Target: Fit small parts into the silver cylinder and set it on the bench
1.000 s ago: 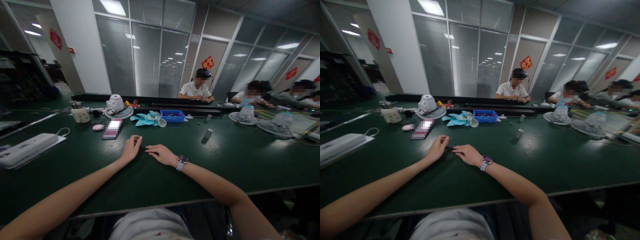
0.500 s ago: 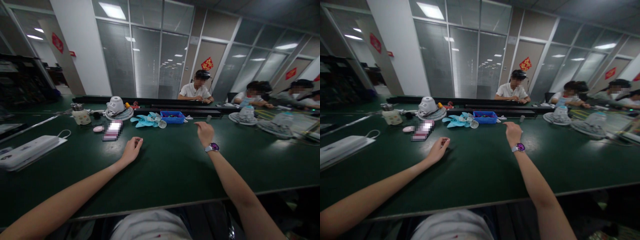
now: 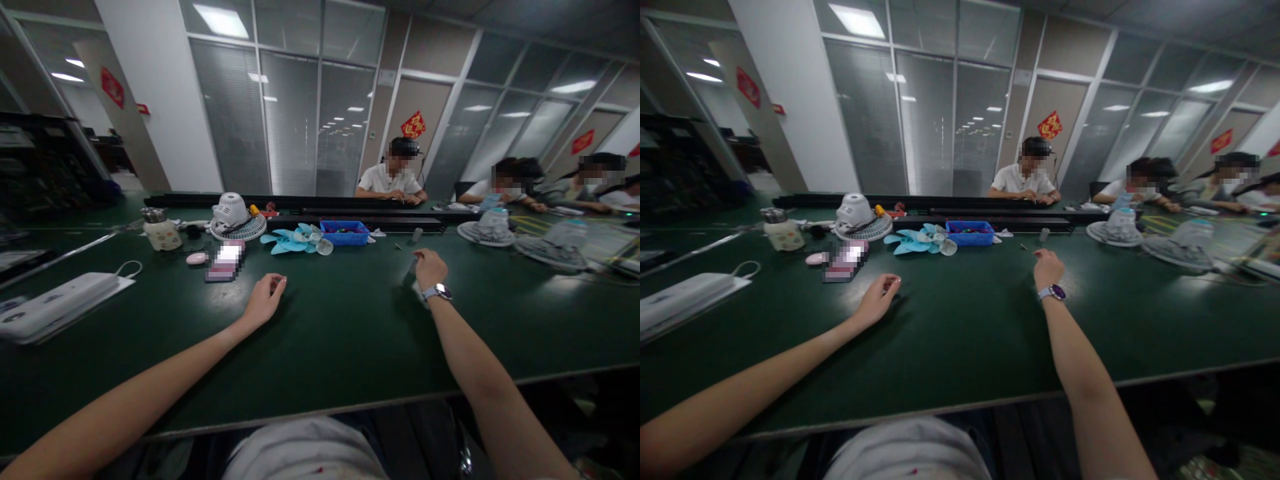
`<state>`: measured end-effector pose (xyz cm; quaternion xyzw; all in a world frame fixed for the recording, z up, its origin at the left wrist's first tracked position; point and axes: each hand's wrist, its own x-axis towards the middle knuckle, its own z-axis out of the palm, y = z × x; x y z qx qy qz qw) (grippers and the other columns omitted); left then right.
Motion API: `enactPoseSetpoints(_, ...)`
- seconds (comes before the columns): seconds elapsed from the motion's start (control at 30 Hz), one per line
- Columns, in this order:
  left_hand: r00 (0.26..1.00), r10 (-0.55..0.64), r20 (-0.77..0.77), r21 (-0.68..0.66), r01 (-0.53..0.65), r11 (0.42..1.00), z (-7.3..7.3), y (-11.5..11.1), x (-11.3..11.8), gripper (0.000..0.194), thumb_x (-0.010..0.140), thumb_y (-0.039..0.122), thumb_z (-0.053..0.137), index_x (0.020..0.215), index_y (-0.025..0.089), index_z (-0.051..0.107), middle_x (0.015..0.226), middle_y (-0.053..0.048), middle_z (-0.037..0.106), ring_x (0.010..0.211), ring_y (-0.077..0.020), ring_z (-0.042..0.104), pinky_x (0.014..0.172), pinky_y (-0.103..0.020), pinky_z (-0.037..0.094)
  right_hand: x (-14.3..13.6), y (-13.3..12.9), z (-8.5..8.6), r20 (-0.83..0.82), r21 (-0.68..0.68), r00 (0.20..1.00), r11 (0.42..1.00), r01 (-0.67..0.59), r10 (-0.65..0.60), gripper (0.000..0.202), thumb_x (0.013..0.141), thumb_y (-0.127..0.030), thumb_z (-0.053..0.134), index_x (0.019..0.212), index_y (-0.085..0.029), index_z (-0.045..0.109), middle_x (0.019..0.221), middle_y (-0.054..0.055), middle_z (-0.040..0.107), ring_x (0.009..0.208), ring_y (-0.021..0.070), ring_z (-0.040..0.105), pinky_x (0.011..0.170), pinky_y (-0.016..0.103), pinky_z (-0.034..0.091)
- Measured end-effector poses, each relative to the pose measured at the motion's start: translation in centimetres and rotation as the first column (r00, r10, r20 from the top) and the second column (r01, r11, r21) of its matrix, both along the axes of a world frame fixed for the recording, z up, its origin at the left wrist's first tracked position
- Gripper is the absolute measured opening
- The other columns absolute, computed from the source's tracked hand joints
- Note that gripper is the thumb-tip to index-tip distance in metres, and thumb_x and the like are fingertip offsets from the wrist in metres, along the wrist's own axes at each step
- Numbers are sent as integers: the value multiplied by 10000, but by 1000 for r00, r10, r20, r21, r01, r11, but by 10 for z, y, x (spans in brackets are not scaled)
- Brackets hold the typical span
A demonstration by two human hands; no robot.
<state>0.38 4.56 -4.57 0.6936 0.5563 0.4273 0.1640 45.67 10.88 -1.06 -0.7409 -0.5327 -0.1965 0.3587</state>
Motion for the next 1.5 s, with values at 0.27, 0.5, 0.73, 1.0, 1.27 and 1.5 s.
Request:
enactPoseSetpoints(0.27, 1000, -1, -18, -30, 1, 1000, 3, -2, 1, 456, 912, 535, 422, 1089, 161, 613, 987, -98, 666, 860, -224, 625, 762, -362, 504, 5, 4, -5, -26, 34, 999, 999, -22, 23, 313, 913, -149, 418, 1119, -151, 654, 1014, 140, 660, 826, 219, 584, 702, 305, 373)
enactPoseSetpoints(0.5, 1000, -14, -14, -36, 14, 999, 3, -3, 2, 461, 909, 545, 418, 1081, 160, 606, 994, -98, 659, 862, -222, 627, 767, -360, 503, 9, 8, -8, -100, 73, 993, 996, -55, 62, 293, 868, -129, 460, 1082, -140, 660, 1001, 138, 691, 866, 227, 606, 751, 310, 399)
enactPoseSetpoints(0.73, 999, -3, -37, -28, 2, 1000, 4, -3, 3, 463, 910, 551, 405, 1055, 161, 608, 964, -91, 657, 846, -224, 624, 779, -369, 495, 9, 6, -11, -151, 43, 988, 999, 27, -21, 237, 891, -230, 497, 1041, -180, 673, 950, 109, 705, 811, 215, 618, 709, 298, 390)
enactPoseSetpoints(1.0, 999, -12, -53, -20, 11, 1000, 2, -2, 2, 446, 915, 538, 412, 1060, 164, 607, 957, -87, 655, 852, -221, 620, 772, -362, 491, 8, 4, -24, -269, -138, 955, 986, 90, -125, 493, 810, -390, 650, 1222, -130, 572, 1055, 177, 678, 939, 293, 643, 773, 359, 458)
enactPoseSetpoints(1.27, 998, -16, -57, -30, 14, 999, 3, -3, 3, 439, 911, 536, 431, 1045, 160, 613, 949, -89, 660, 853, -224, 619, 764, -368, 494, -53, 1, -11, -368, 38, 889, 960, -278, 272, 424, 791, -391, 682, 1129, -137, 635, 1019, 139, 709, 907, 253, 666, 833, 375, 507)
enactPoseSetpoints(1.5, 996, -88, -6, 26, 88, 996, 16, -15, 7, 394, 892, 514, 519, 1062, 187, 657, 978, -73, 656, 897, -219, 598, 811, -369, 483, -206, -72, -5, -410, 59, 273, 324, -944, 870, 442, 796, -396, 716, 1183, -208, 613, 1068, 57, 697, 930, 181, 664, 865, 340, 525)
